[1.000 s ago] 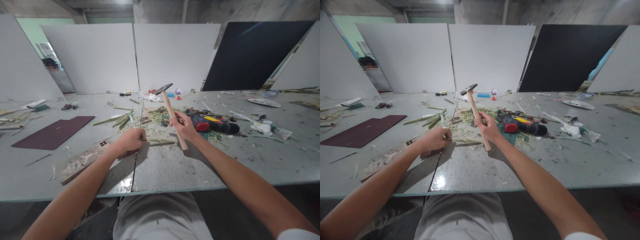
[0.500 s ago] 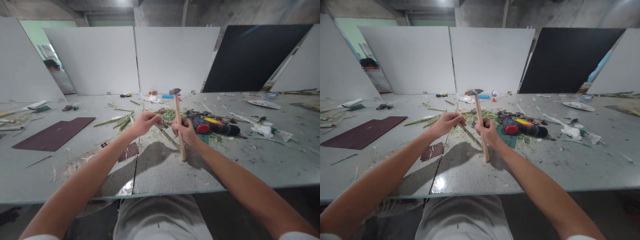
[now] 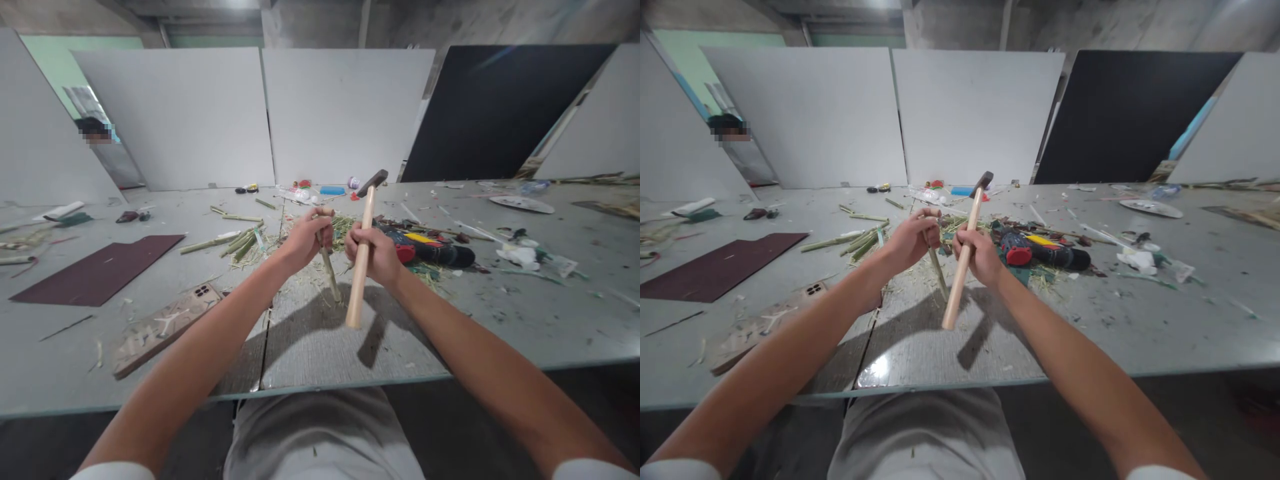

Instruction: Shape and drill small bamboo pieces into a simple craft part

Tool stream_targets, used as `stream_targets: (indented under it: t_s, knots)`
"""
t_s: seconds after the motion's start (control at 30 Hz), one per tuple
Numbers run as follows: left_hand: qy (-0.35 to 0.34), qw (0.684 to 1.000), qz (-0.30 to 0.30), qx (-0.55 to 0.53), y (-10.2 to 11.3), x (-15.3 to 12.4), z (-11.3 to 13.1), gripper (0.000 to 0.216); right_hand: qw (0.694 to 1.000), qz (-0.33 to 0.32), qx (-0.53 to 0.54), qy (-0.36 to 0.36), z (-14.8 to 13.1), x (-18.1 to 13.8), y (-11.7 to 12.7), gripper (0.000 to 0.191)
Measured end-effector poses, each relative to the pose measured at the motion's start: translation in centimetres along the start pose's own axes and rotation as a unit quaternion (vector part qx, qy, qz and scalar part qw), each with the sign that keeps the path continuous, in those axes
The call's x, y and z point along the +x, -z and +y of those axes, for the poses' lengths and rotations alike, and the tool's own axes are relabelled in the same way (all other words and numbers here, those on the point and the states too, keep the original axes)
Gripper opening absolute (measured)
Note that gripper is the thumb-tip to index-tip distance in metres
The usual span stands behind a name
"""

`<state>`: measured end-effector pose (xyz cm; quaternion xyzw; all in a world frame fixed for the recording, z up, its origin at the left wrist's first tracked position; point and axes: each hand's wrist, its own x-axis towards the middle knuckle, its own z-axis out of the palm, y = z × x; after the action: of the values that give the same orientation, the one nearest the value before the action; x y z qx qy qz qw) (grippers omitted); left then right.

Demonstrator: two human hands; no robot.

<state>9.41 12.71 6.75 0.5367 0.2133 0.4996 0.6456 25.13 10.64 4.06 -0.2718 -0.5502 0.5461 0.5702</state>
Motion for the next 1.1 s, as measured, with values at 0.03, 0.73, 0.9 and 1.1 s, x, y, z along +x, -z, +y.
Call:
stream_targets:
  t_s: [0.03, 0.73, 0.9, 1.1]
  knots:
    - [0.007, 1.000, -0.015, 0.003, -0.1, -0.2, -0.1, 0.006, 1.000, -0.002, -0.009, -0.004, -0.2, -0.1, -0.3, 0.021]
    - [-0.047, 0.928, -0.157, 0.333, 0.2, -1.3, 1.4, 0.015, 0.998, -0.032, 0.001, 0.049, -5.5, -0.2, -2.3, 0.027]
    - [-0.050, 0.882, -0.152, 0.442, 0.4, -1.9, 1.9, 0.016, 0.999, -0.024, 0.004, 0.041, -5.3, 0.4, -3.2, 0.027]
    - [-0.075, 0.860, -0.162, 0.479, 1.7, -2.2, 1.9, 0.030, 0.996, 0.009, -0.027, 0.090, -8.1, 2.1, -1.4, 0.024]
